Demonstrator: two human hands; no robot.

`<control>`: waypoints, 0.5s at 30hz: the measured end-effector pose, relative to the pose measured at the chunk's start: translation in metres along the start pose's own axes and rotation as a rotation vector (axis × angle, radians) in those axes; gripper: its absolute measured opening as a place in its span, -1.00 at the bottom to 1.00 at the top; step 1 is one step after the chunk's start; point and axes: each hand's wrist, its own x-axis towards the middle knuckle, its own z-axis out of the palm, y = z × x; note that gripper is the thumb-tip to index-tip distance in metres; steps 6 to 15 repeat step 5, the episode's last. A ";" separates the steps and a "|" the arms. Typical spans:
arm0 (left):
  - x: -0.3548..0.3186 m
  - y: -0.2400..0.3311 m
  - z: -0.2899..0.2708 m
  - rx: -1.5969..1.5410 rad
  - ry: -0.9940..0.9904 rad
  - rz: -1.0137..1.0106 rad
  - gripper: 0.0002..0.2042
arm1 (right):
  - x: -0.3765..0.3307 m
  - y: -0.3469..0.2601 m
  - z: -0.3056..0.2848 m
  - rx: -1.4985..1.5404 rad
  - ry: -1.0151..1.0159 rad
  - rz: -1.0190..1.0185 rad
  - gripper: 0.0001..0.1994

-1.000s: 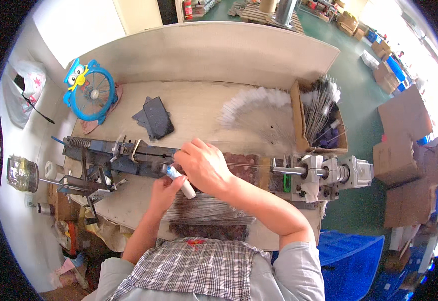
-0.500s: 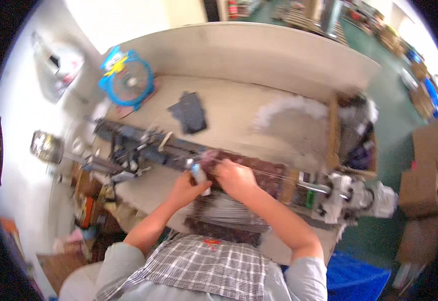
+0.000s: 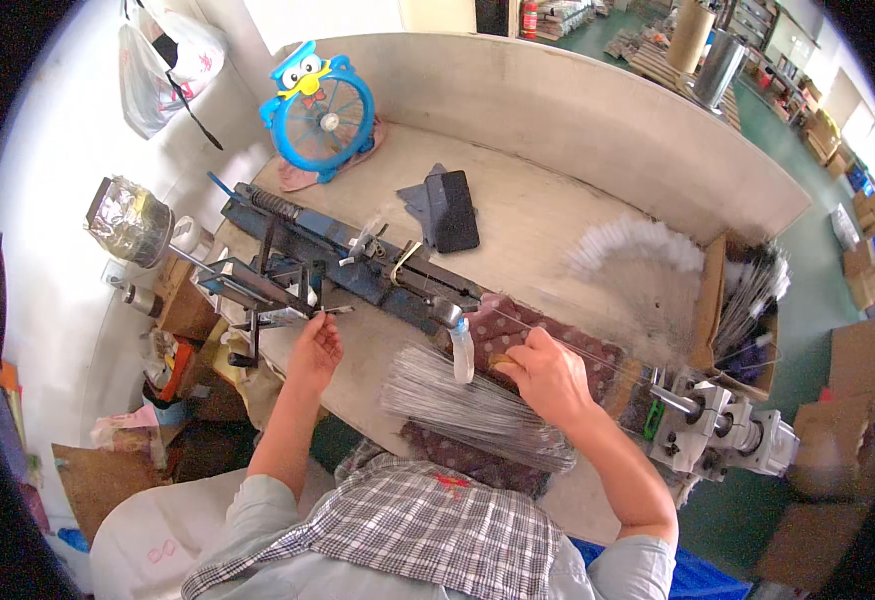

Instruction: The worker is assembling small wire-based brushes by inserting them into a specialized rotating machine, applying a component, and removing the finished brush.

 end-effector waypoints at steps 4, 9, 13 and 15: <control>0.009 -0.014 0.002 -0.094 0.116 0.092 -0.77 | -0.007 -0.014 -0.022 -0.019 -0.128 0.062 -0.78; 0.013 -0.018 0.004 -0.106 0.184 0.142 -0.77 | -0.008 -0.017 -0.026 0.020 -0.095 0.060 -0.80; 0.013 -0.018 0.004 -0.106 0.184 0.142 -0.77 | -0.008 -0.017 -0.026 0.020 -0.095 0.060 -0.80; 0.013 -0.018 0.004 -0.106 0.184 0.142 -0.77 | -0.008 -0.017 -0.026 0.020 -0.095 0.060 -0.80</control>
